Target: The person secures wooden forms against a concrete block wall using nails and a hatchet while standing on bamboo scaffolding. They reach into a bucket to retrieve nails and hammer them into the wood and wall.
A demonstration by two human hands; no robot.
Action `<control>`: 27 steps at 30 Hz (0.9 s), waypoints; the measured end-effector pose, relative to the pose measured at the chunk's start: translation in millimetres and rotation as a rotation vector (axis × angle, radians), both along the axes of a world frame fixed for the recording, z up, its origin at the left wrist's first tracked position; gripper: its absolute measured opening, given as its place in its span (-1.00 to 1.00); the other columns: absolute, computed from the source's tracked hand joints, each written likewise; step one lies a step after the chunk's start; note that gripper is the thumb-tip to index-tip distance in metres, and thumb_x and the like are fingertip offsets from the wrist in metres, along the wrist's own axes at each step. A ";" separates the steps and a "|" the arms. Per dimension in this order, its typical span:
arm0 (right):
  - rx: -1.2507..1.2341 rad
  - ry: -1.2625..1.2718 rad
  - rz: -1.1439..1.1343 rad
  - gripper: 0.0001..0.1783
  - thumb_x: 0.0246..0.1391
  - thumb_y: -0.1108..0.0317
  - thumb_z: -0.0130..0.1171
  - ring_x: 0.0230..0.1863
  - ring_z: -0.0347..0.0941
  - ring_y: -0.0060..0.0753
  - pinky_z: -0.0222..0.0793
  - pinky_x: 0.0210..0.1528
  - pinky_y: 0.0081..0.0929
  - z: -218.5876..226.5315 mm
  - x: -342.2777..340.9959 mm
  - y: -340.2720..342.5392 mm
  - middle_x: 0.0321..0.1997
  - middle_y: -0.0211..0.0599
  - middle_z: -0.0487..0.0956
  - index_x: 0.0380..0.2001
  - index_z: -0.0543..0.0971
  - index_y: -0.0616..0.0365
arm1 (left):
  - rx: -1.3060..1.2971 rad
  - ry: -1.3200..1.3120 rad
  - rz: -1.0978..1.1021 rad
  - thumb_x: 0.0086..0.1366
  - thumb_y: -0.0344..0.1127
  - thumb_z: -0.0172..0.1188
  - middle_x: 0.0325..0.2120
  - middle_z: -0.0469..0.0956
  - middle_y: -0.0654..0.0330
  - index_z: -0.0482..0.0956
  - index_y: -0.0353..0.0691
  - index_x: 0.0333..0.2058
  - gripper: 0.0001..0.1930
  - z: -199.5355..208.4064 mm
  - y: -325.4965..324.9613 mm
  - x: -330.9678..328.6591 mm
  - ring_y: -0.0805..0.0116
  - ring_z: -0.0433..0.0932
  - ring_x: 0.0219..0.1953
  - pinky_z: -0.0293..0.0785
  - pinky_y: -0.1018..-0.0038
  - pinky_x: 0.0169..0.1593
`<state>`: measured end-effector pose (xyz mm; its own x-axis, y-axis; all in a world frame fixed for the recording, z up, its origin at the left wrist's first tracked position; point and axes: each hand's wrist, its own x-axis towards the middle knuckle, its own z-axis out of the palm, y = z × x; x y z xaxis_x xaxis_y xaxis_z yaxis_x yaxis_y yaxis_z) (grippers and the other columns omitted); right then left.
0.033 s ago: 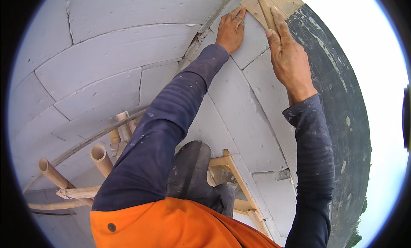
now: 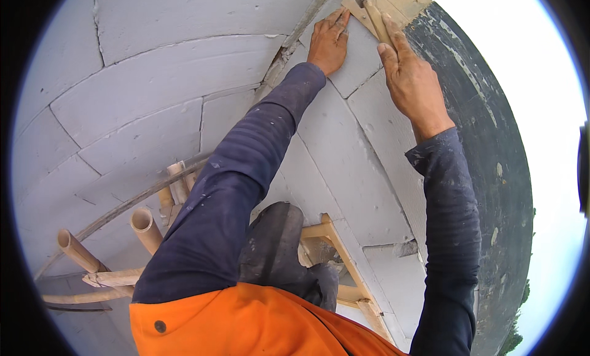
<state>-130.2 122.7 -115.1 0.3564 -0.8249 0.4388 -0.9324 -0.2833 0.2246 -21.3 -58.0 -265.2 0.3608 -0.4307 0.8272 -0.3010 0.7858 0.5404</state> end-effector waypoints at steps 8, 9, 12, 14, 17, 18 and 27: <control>0.292 -0.749 -0.078 -0.24 0.41 -0.24 0.11 -0.51 0.66 -0.20 0.55 -0.41 -0.20 -40.5 -22.6 93.4 -0.52 -0.09 0.64 0.24 0.51 0.30 | 0.119 -0.174 -0.055 0.42 -0.29 0.22 0.47 0.33 0.02 0.45 -0.16 0.42 -0.40 7.9 3.5 52.0 0.03 0.26 0.51 0.20 0.24 0.53; 0.285 -0.806 -0.102 -0.28 0.37 -0.26 0.18 -0.56 0.61 -0.27 0.51 -0.46 -0.29 -52.0 -52.3 106.3 -0.56 -0.19 0.59 0.12 0.55 0.27 | 0.132 -0.191 -0.038 0.42 -0.25 0.25 0.47 0.33 0.03 0.44 -0.15 0.42 -0.39 25.0 13.6 39.0 0.03 0.26 0.51 0.20 0.24 0.53; 0.274 -0.816 -0.155 -0.33 0.28 -0.26 0.32 -0.60 0.59 -0.31 0.48 -0.51 -0.37 -84.3 -101.9 129.8 -0.60 -0.25 0.56 -0.04 0.59 0.24 | -0.088 -0.234 0.014 0.38 -0.06 0.36 0.47 0.32 0.06 0.42 -0.10 0.44 -0.29 72.9 48.0 28.4 0.01 0.26 0.51 0.20 0.19 0.54; 0.270 -0.790 -0.175 -0.32 0.25 -0.25 0.36 -0.58 0.62 -0.26 0.50 -0.49 -0.35 -101.0 -116.2 139.4 -0.59 -0.19 0.59 -0.06 0.58 0.24 | -0.304 -0.327 0.037 0.32 0.06 0.44 0.46 0.33 0.07 0.41 -0.06 0.45 -0.21 109.7 65.7 18.3 0.01 0.27 0.50 0.20 0.13 0.54; 0.286 -0.728 -0.149 -0.31 0.25 -0.25 0.36 -0.55 0.66 -0.17 0.55 -0.46 -0.30 -115.5 -134.8 146.0 -0.56 -0.10 0.64 -0.05 0.58 0.26 | -0.437 -0.560 0.054 0.23 0.17 0.51 0.40 0.42 0.08 0.44 -0.03 0.42 -0.14 158.1 77.0 1.8 0.02 0.31 0.48 0.21 0.06 0.53; 0.295 -0.702 -0.120 -0.31 0.24 -0.26 0.35 -0.54 0.68 -0.13 0.57 -0.45 -0.28 -114.0 -134.8 147.6 -0.54 -0.07 0.65 -0.05 0.58 0.26 | -0.376 -0.665 0.046 0.21 0.17 0.53 0.36 0.47 0.09 0.47 -0.02 0.40 -0.15 170.1 73.8 7.6 0.03 0.33 0.47 0.21 0.04 0.53; 0.661 -0.712 -0.073 -0.28 0.23 -0.31 0.28 -0.38 0.74 0.02 0.65 -0.24 -0.09 -95.1 -141.8 157.5 -0.40 -0.03 0.75 0.03 0.60 0.18 | 0.200 -1.166 -0.010 0.16 -0.16 0.58 0.12 0.69 0.20 0.73 -0.02 0.11 -0.48 277.7 105.2 20.5 0.16 0.52 0.34 0.16 0.01 0.57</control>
<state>-272.0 280.2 -210.2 0.1253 -0.9917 -0.0275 -0.8083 -0.0860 -0.5824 -0.8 47.2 12.5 -0.5716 -0.5886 0.5717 -0.6879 0.7235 0.0570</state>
